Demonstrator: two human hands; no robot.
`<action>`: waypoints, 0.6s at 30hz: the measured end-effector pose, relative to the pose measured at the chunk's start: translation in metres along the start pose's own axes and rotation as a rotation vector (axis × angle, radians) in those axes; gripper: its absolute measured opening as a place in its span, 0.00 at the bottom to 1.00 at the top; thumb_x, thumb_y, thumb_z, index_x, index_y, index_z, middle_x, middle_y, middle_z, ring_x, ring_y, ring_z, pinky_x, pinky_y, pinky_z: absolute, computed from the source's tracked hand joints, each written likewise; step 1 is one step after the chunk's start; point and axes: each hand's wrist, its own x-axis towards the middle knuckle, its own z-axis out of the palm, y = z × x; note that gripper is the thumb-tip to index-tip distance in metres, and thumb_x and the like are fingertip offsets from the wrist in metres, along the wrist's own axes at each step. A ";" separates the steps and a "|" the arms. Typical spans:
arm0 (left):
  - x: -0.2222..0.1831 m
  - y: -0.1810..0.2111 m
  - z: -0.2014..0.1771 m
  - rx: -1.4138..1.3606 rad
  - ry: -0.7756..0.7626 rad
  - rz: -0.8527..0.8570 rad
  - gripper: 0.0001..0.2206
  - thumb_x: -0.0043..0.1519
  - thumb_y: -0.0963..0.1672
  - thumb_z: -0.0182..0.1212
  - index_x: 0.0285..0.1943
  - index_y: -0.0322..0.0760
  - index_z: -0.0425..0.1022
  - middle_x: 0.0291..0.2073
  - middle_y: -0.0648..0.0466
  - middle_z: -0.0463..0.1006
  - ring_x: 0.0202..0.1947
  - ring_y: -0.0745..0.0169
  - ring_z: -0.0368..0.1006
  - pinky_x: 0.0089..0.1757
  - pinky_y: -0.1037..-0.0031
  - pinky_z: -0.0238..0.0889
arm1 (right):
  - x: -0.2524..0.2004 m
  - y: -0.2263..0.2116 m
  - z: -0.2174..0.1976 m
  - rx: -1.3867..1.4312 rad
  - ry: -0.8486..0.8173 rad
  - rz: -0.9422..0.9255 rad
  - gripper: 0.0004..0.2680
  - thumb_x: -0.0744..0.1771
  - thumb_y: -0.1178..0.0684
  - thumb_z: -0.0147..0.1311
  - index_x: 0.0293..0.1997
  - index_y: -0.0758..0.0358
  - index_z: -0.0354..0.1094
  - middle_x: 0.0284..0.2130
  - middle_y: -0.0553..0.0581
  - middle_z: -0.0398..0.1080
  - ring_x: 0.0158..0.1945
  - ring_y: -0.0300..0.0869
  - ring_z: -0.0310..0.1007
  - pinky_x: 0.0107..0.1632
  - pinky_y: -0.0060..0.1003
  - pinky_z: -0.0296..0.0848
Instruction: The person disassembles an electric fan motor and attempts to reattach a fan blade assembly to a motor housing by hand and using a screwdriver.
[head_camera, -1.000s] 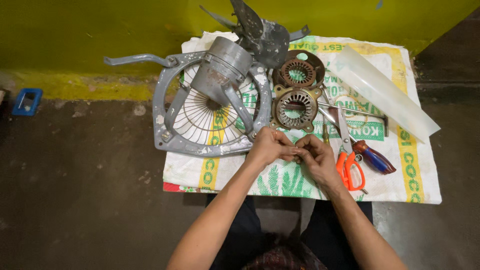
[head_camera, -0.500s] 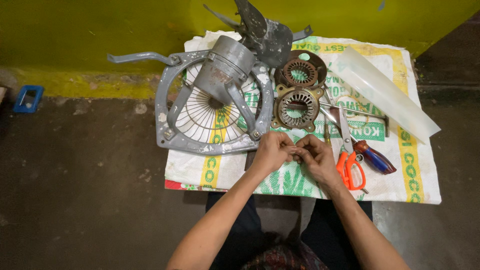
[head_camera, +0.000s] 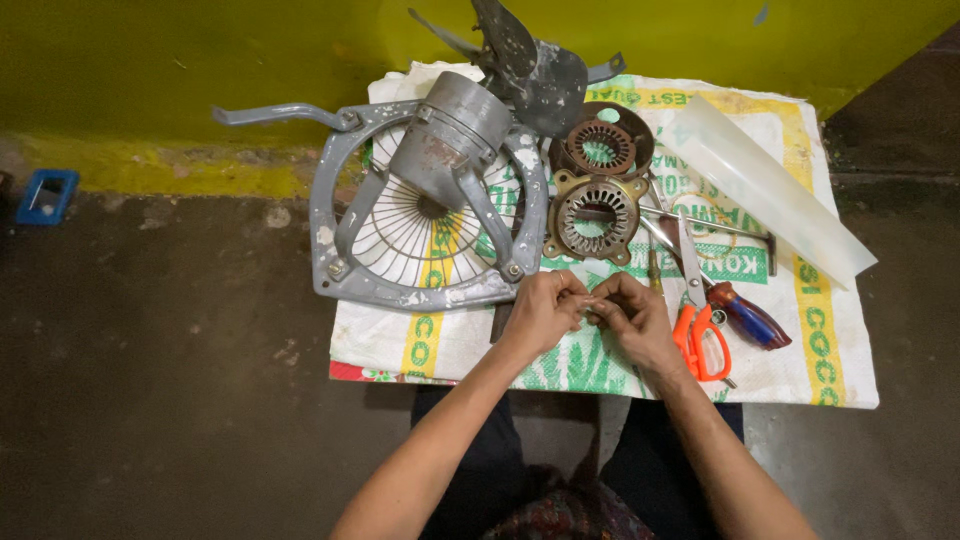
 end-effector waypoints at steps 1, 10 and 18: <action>0.002 -0.001 -0.001 -0.046 -0.019 -0.046 0.03 0.61 0.36 0.61 0.38 0.24 0.79 0.26 0.48 0.82 0.23 0.66 0.79 0.27 0.75 0.74 | 0.001 0.001 -0.001 -0.005 -0.001 0.000 0.00 0.69 0.64 0.53 0.41 0.70 0.68 0.31 0.54 0.73 0.33 0.34 0.71 0.37 0.29 0.71; 0.009 0.005 -0.003 -0.141 -0.031 -0.071 0.05 0.58 0.38 0.68 0.37 0.24 0.81 0.28 0.47 0.83 0.26 0.68 0.80 0.29 0.76 0.75 | 0.003 -0.006 0.001 0.039 0.005 -0.016 0.02 0.68 0.64 0.54 0.43 0.70 0.69 0.33 0.55 0.76 0.37 0.36 0.76 0.42 0.30 0.75; -0.010 0.043 -0.031 0.340 0.192 0.455 0.04 0.60 0.41 0.68 0.38 0.34 0.82 0.32 0.49 0.82 0.32 0.52 0.79 0.35 0.66 0.70 | 0.008 -0.016 0.017 -0.306 0.130 -0.088 0.04 0.67 0.62 0.56 0.45 0.69 0.73 0.34 0.55 0.77 0.37 0.36 0.75 0.41 0.31 0.74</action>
